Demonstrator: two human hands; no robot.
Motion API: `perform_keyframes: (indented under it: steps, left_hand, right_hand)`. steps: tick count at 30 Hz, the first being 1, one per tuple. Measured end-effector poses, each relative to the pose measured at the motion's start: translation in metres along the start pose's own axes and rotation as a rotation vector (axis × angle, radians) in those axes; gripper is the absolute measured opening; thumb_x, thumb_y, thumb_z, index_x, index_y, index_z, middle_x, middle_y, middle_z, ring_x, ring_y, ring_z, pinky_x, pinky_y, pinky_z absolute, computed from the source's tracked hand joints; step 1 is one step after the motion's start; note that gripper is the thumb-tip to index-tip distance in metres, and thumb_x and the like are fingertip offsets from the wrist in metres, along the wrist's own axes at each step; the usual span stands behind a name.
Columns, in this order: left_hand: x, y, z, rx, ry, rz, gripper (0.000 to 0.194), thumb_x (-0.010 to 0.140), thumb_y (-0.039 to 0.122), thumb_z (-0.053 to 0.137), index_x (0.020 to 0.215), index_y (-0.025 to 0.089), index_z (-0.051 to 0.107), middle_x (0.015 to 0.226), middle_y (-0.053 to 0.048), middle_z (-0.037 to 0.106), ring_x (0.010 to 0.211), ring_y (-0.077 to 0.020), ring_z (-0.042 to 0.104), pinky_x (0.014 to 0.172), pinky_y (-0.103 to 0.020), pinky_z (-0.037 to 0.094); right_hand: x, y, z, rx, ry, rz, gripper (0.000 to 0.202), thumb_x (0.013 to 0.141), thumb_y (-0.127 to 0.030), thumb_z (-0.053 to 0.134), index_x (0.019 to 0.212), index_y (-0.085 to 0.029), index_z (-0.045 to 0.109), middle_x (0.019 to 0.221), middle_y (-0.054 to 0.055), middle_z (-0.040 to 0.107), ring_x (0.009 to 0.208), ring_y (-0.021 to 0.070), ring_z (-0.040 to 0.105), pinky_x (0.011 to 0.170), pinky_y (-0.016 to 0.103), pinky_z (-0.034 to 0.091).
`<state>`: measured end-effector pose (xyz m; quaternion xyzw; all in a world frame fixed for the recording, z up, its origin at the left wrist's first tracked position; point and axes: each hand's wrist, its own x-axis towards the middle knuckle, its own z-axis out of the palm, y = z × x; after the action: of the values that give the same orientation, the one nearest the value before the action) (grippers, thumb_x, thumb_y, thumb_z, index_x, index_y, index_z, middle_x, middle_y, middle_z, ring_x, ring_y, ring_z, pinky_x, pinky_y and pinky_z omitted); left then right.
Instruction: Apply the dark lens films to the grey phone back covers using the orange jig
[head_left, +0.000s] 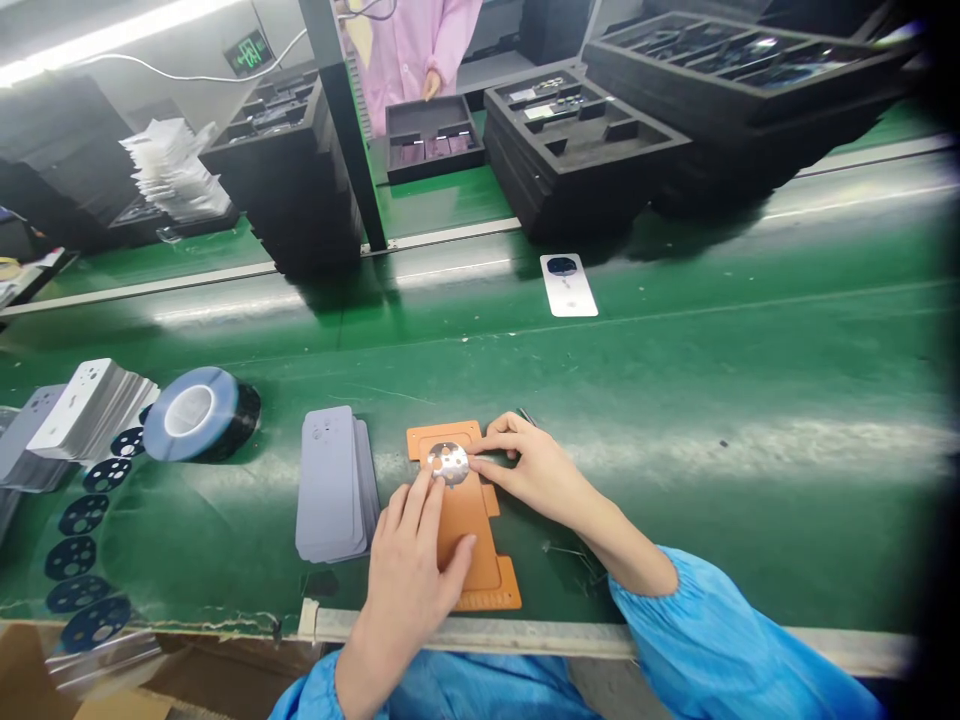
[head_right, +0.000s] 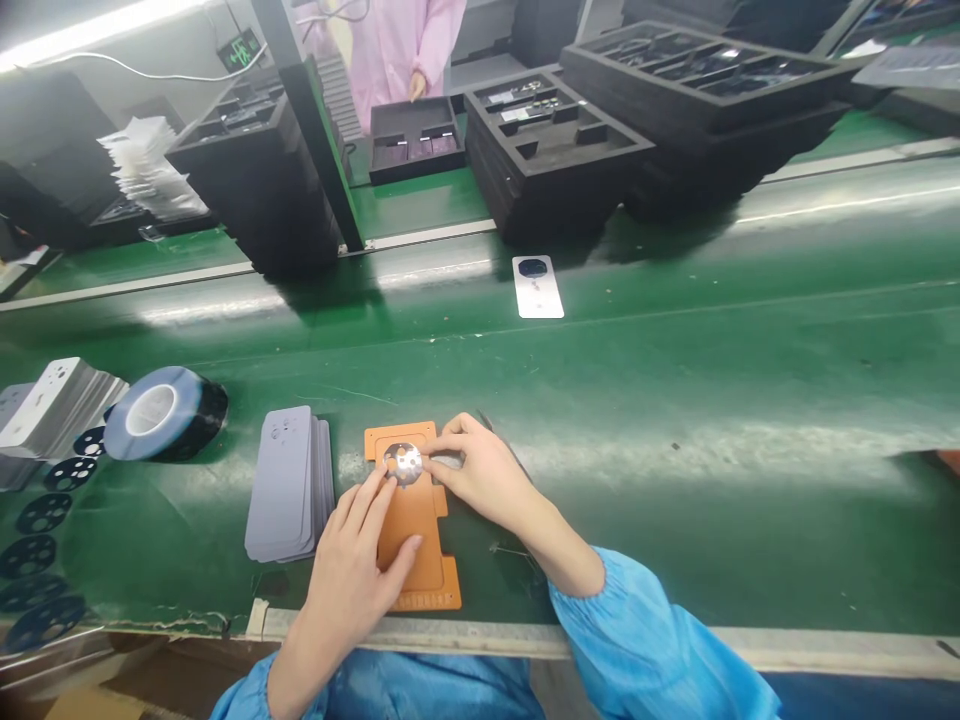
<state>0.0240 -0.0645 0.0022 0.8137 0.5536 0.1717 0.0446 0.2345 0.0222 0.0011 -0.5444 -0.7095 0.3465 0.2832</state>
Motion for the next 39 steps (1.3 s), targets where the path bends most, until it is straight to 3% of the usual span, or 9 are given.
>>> perform_keyframes:
  steps: [15, 18, 20, 22, 24, 28, 31, 34, 39]
  left_hand:
    - [-0.024, -0.002, 0.0, -0.118, -0.025, -0.004, 0.069, 0.097, 0.03, 0.058, 0.159, 0.018, 0.031, 0.162, -0.016, 0.041, 0.144, -0.0325, 0.046, 0.11, -0.049, 0.05]
    - [-0.038, -0.005, -0.013, -0.213, 0.067, 0.016, 0.059, 0.097, 0.02, 0.057, 0.154, 0.02, 0.04, 0.158, -0.015, 0.046, 0.145, -0.029, 0.046, 0.112, -0.045, 0.051]
    - [-0.046, -0.013, -0.024, -0.235, 0.212, 0.001, 0.057, 0.094, 0.014, 0.059, 0.149, 0.023, 0.046, 0.154, -0.014, 0.05, 0.144, -0.0286, 0.047, 0.115, -0.046, 0.048]
    - [-0.052, -0.026, -0.034, -0.194, 0.379, -0.128, 0.062, 0.091, 0.016, 0.066, 0.149, 0.025, 0.047, 0.156, -0.014, 0.047, 0.146, -0.0325, 0.043, 0.118, -0.053, 0.042]
    - [-0.055, -0.043, -0.037, -0.188, 0.445, -0.367, 0.079, 0.086, 0.027, 0.075, 0.155, 0.026, 0.038, 0.163, -0.016, 0.036, 0.15, -0.0379, 0.035, 0.121, -0.06, 0.034]
    - [-0.057, -0.069, -0.027, -0.492, 0.331, -0.714, 0.104, 0.08, 0.035, 0.079, 0.163, 0.023, 0.017, 0.165, -0.019, 0.031, 0.151, -0.0381, 0.034, 0.12, -0.057, 0.035]
    - [-0.058, -0.077, -0.019, -0.576, 0.301, -0.703, 0.115, 0.074, 0.034, 0.083, 0.163, 0.024, 0.011, 0.167, -0.017, 0.028, 0.153, -0.0369, 0.03, 0.123, -0.055, 0.031]
    - [-0.062, -0.081, -0.019, -0.583, 0.208, -0.7, 0.122, 0.074, 0.036, 0.083, 0.164, 0.028, 0.0, 0.17, -0.015, 0.023, 0.154, -0.0362, 0.028, 0.123, -0.053, 0.032]
    - [-0.072, -0.091, -0.017, -0.621, 0.061, -0.606, 0.115, 0.081, 0.031, 0.075, 0.164, 0.031, -0.005, 0.172, -0.012, 0.017, 0.156, -0.035, 0.022, 0.123, -0.052, 0.034]
  right_hand:
    - [-0.006, -0.004, 0.012, 0.05, 0.104, -0.156, 0.02, 0.096, -0.03, 0.062, 0.105, -0.025, 0.079, 0.092, 0.004, 0.063, 0.079, 0.0174, 0.064, 0.073, 0.033, 0.056]
    - [-0.003, -0.009, 0.016, 0.078, 0.117, -0.155, 0.02, 0.095, -0.03, 0.063, 0.102, -0.023, 0.08, 0.088, 0.004, 0.064, 0.072, 0.0159, 0.06, 0.067, 0.032, 0.054]
    - [-0.001, -0.016, 0.02, 0.083, 0.099, -0.161, 0.019, 0.095, -0.031, 0.063, 0.101, -0.023, 0.08, 0.086, 0.004, 0.064, 0.069, 0.0153, 0.059, 0.067, 0.032, 0.054]
    - [0.004, -0.026, 0.024, 0.07, 0.056, -0.176, 0.019, 0.095, -0.031, 0.063, 0.1, -0.024, 0.079, 0.087, 0.004, 0.065, 0.069, 0.0153, 0.06, 0.07, 0.032, 0.054]
    - [0.009, -0.038, 0.029, 0.045, -0.01, -0.195, 0.018, 0.095, -0.03, 0.062, 0.101, -0.024, 0.078, 0.092, 0.004, 0.066, 0.072, 0.0157, 0.062, 0.072, 0.032, 0.055]
    - [0.026, -0.066, 0.041, 0.0, -0.134, -0.223, 0.024, 0.095, -0.028, 0.06, 0.114, -0.021, 0.074, 0.11, 0.007, 0.069, 0.087, 0.0186, 0.067, 0.082, 0.036, 0.056]
    - [0.047, -0.082, 0.055, -0.031, -0.177, -0.204, 0.035, 0.094, -0.034, 0.063, 0.125, -0.019, 0.069, 0.122, 0.011, 0.067, 0.103, 0.0232, 0.067, 0.094, 0.04, 0.053]
    - [0.075, -0.091, 0.069, -0.035, -0.226, -0.111, 0.051, 0.093, -0.043, 0.064, 0.135, -0.015, 0.063, 0.127, 0.015, 0.066, 0.099, 0.0236, 0.069, 0.094, 0.041, 0.053]
    - [0.117, -0.1, 0.083, -0.043, -0.312, -0.094, 0.064, 0.09, -0.044, 0.067, 0.144, -0.013, 0.055, 0.139, 0.018, 0.061, 0.1, 0.023, 0.071, 0.094, 0.038, 0.054]
